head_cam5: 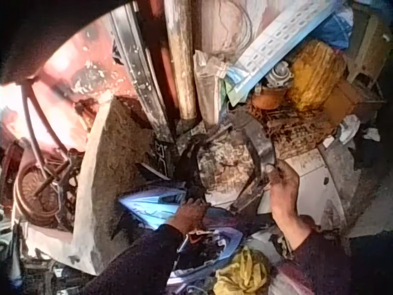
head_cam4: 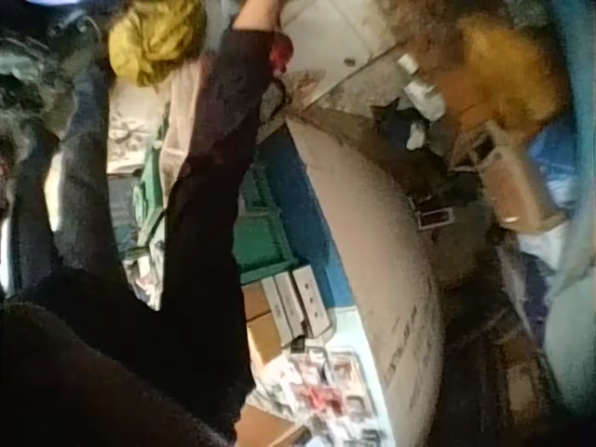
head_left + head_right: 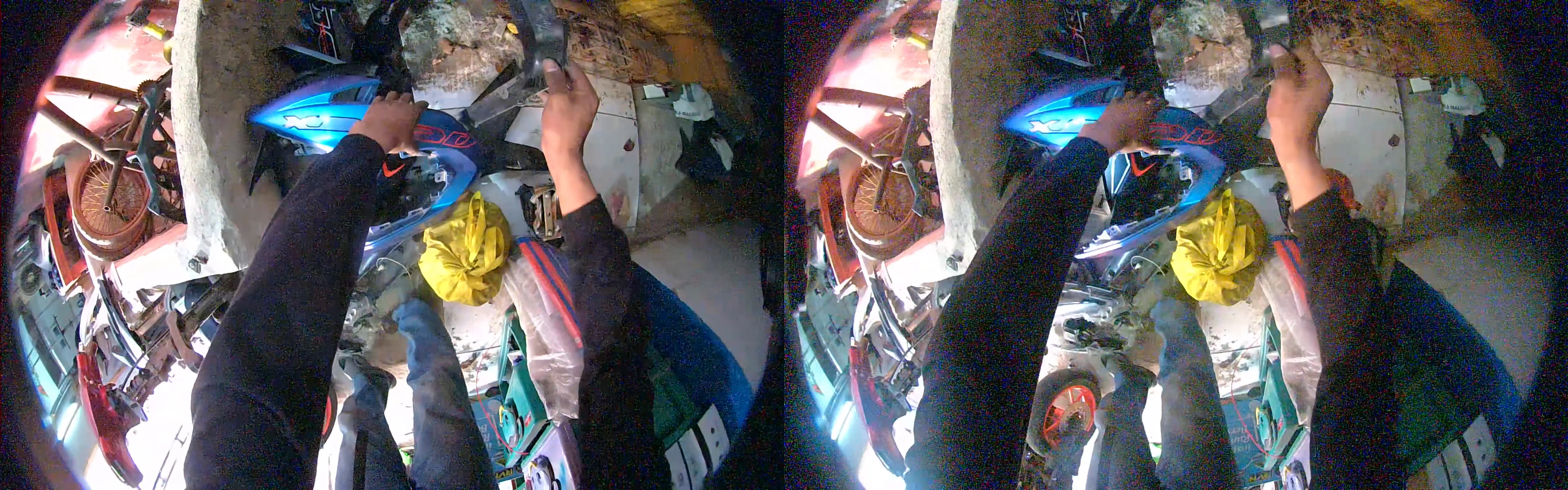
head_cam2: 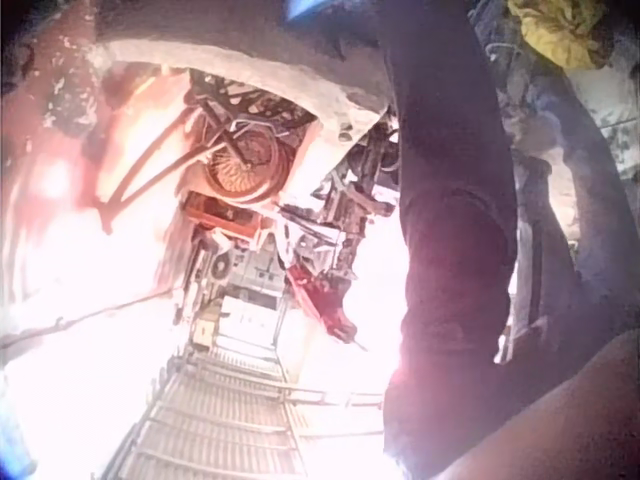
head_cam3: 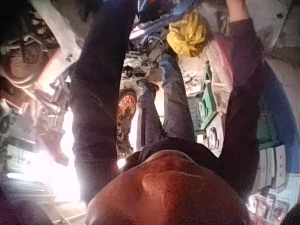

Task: The person disassembles motorcycle fairing components by removing screws with a screwdriver and pulling plastic panels apart by hand, eventually placing the headlight assembly on the ground.

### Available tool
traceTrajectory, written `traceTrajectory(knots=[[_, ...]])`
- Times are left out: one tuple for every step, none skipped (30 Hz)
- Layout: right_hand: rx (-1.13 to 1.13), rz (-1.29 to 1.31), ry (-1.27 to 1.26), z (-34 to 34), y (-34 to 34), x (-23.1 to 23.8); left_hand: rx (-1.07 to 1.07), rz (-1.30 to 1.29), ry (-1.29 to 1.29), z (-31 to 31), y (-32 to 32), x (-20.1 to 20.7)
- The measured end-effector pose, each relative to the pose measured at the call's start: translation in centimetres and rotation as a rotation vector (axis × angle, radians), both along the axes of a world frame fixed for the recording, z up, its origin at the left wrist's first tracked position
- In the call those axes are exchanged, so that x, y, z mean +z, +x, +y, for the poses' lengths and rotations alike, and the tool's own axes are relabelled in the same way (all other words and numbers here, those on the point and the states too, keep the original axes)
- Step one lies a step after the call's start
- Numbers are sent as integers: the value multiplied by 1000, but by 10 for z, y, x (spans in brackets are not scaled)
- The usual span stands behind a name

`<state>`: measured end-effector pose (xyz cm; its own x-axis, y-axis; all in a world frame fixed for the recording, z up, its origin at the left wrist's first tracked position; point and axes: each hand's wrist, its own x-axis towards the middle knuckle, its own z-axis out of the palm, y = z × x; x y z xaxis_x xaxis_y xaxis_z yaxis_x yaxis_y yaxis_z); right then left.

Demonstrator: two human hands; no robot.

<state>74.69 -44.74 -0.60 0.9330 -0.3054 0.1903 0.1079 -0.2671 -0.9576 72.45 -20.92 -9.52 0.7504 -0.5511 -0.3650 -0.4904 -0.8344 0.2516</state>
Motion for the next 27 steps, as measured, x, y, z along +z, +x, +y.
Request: traceTrajectory(knots=[[15,-16,-96,1,-5,5,-1,-35,-22,0,-3,2],[30,-33,-191,2,-9,10,0,-38,-23,0,-5,4],[26,-118,-319,3,-6,11,55,-40,-78,0,-7,7],[30,-123,-318,11,-9,21,113,-43,-132,1,-10,11],[38,-161,-424,22,-12,30,118,-50,-132,2,-13,16],[47,-200,-530,32,-15,40,178,-28,-180,3,-16,21],[94,-139,-611,49,-21,62,245,-14,-221,11,-17,28],[98,-147,-617,53,-20,74,249,-20,-228,9,-19,38],[147,-303,-653,57,-16,83,276,32,-214,8,-19,48],[196,-469,-681,64,-11,93,306,75,-196,13,-18,56],[222,-533,-662,71,-12,103,308,-77,-289,18,-29,60],[228,-554,-661,77,-14,114,318,-95,-291,23,-33,67],[361,-593,-720,88,-21,126,363,-64,-307,31,-42,81],[495,-634,-779,100,-30,138,410,-34,-324,41,-50,97],[536,-674,-718,116,-46,147,354,-103,-378,57,-58,89],[518,-714,-763,136,-62,162,377,-129,-361,79,-68,96],[512,-720,-751,146,-76,178,437,-198,-430,92,-77,106],[508,-727,-736,157,-86,193,497,-269,-498,107,-87,116],[514,-749,-729,165,-92,200,576,-222,-544,119,-96,129],[580,-805,-764,172,-98,205,588,-243,-539,135,-107,141],[646,-862,-799,182,-105,210,647,-138,-519,155,-119,154],[655,-881,-792,193,-113,216,704,-28,-502,169,-133,166],[689,-906,-813,203,-121,222,842,-14,-408,180,-147,176],[723,-929,-835,214,-128,227,855,-27,-409,192,-160,186],[750,-938,-876,226,-135,237,854,-218,-531,211,-177,192],[762,-957,-866,238,-139,239,841,-409,-648,229,-193,196],[802,-962,-859,249,-140,236,756,-520,-620,246,-207,200]])
